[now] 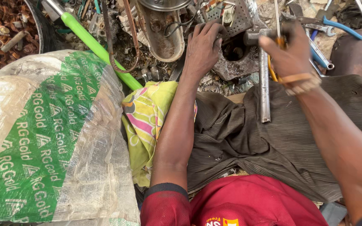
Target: The person uses a hammer to strike a metal component and then uses pliers to remove parts from a green circuit board. The person continues to pry and pull components off the board, separating the metal frame from the circuitry.
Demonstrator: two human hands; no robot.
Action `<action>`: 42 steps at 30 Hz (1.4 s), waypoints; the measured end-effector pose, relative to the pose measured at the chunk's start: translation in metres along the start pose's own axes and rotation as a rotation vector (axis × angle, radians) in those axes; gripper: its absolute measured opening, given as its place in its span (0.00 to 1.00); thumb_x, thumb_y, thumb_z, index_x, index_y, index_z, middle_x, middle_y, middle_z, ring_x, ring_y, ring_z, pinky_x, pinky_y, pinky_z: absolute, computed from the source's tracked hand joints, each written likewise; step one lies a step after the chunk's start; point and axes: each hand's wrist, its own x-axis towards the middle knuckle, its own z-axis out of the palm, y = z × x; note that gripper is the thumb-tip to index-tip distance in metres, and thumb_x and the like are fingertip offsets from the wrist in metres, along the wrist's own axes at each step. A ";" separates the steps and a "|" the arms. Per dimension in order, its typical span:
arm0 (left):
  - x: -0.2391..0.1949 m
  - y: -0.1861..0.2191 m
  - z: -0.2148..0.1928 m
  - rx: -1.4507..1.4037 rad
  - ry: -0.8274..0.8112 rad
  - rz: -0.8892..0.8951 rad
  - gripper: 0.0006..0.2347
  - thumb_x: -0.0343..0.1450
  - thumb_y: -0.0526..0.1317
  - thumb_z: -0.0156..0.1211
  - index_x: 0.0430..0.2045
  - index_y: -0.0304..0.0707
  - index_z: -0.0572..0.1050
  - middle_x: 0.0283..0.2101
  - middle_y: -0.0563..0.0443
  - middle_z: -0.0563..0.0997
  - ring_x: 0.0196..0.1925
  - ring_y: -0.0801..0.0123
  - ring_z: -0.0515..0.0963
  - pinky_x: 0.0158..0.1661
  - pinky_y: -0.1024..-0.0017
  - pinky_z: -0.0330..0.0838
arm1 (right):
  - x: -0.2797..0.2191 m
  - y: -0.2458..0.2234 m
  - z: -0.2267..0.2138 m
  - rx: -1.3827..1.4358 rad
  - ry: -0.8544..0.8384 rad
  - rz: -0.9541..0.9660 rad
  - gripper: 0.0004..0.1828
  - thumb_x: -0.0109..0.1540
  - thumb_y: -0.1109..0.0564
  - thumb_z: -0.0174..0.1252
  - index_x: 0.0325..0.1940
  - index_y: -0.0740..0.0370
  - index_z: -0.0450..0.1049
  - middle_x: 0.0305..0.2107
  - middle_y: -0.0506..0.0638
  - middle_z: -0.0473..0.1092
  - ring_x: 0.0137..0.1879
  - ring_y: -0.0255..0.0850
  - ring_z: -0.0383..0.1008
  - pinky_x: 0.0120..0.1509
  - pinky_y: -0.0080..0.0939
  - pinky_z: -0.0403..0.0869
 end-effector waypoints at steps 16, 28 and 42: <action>0.007 -0.001 -0.024 -0.176 0.132 -0.185 0.41 0.60 0.57 0.77 0.64 0.35 0.65 0.60 0.34 0.76 0.65 0.44 0.70 0.64 0.45 0.59 | 0.038 0.020 0.009 -0.041 -0.077 -0.245 0.37 0.58 0.58 0.77 0.67 0.62 0.66 0.58 0.56 0.71 0.63 0.47 0.76 0.67 0.48 0.73; -0.002 0.038 -0.026 -0.359 0.175 -0.212 0.20 0.64 0.45 0.77 0.44 0.36 0.78 0.39 0.48 0.87 0.42 0.67 0.88 0.43 0.69 0.81 | 0.019 0.033 -0.016 -0.288 0.059 -0.554 0.35 0.62 0.48 0.82 0.55 0.67 0.64 0.44 0.53 0.67 0.50 0.42 0.71 0.55 0.44 0.76; -0.020 0.040 0.005 0.007 0.409 0.007 0.14 0.68 0.45 0.74 0.34 0.36 0.76 0.30 0.53 0.82 0.24 0.73 0.78 0.25 0.72 0.70 | 0.022 0.040 0.006 -0.294 0.141 -0.697 0.39 0.61 0.56 0.79 0.66 0.68 0.61 0.57 0.60 0.66 0.65 0.54 0.69 0.69 0.52 0.71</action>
